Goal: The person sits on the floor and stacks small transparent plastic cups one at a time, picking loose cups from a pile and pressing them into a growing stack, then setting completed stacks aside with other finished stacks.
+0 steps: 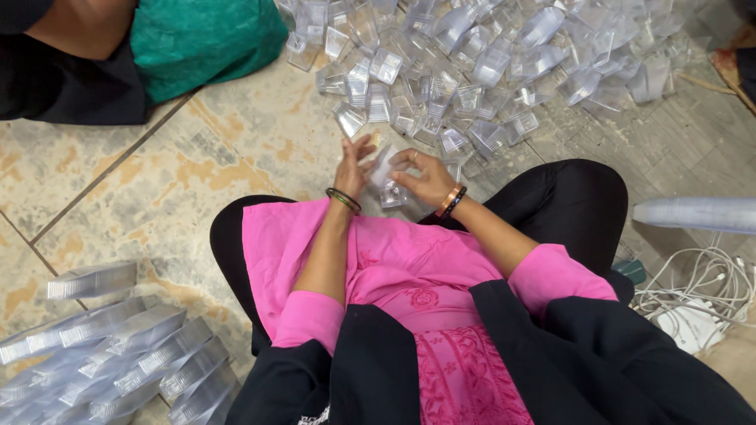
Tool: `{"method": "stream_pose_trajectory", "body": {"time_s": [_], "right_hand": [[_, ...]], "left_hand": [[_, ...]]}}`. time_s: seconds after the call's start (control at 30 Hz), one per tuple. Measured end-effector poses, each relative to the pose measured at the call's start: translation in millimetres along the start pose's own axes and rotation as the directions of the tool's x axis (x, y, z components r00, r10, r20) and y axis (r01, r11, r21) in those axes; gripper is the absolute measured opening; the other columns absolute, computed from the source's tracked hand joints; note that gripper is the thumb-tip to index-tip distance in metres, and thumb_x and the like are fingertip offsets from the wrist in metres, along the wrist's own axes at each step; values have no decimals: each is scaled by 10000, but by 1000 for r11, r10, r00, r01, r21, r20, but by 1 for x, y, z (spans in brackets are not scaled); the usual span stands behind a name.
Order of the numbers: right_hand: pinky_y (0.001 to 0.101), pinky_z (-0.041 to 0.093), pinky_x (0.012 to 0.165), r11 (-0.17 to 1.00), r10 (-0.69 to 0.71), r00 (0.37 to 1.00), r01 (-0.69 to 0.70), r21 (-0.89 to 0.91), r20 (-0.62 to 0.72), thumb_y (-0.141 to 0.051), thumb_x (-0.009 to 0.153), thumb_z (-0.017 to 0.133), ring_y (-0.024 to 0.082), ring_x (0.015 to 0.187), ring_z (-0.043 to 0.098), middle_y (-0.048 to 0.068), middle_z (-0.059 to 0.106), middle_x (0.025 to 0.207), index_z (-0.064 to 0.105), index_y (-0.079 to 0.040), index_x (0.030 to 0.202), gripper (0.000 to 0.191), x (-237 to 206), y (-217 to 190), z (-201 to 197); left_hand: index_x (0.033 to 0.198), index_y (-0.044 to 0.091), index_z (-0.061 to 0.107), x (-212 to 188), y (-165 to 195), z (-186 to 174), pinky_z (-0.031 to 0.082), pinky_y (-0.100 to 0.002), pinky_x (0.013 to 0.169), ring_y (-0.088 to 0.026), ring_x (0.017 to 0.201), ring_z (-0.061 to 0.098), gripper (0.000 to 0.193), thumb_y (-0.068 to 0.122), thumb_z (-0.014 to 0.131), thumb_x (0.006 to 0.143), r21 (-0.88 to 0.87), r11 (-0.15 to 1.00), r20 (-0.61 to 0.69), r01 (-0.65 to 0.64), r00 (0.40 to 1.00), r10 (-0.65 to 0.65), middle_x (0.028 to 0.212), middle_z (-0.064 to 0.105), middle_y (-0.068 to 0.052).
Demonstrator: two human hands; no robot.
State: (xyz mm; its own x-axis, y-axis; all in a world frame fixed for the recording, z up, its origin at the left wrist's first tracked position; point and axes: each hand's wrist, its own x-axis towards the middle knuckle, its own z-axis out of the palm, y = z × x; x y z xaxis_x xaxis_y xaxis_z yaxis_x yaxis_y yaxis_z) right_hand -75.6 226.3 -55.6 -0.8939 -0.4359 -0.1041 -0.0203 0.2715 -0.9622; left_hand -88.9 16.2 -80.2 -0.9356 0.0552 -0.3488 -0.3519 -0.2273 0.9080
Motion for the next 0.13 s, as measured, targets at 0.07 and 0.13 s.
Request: {"method": "stream_pose_trajectory", "body": {"time_s": [0.07,0.13], "right_hand": [[391,378,1136,893,-150,988,145,-426,23,-217,951,687,214,1149,721,-14,758,1167,692,-121,1188,255,-9,5,-13],[568,289,1194,647,-297,933,354,-675,205,-200,953,694,196,1241,671,8,721,1254,684,-172,1201,250,-19,11,-11]], "left_hand": [[1469,73,503,4,6,-8,501,-453,1022,-299,1232,643,895,745,231,945,-94,987,-151,131,978,-144,1429,601,-154],[1477,51,511,3,4,-14,501,-445,1036,-336,1266,631,919,753,247,946,-99,973,-205,209,952,-226,1431,610,-161]]}}
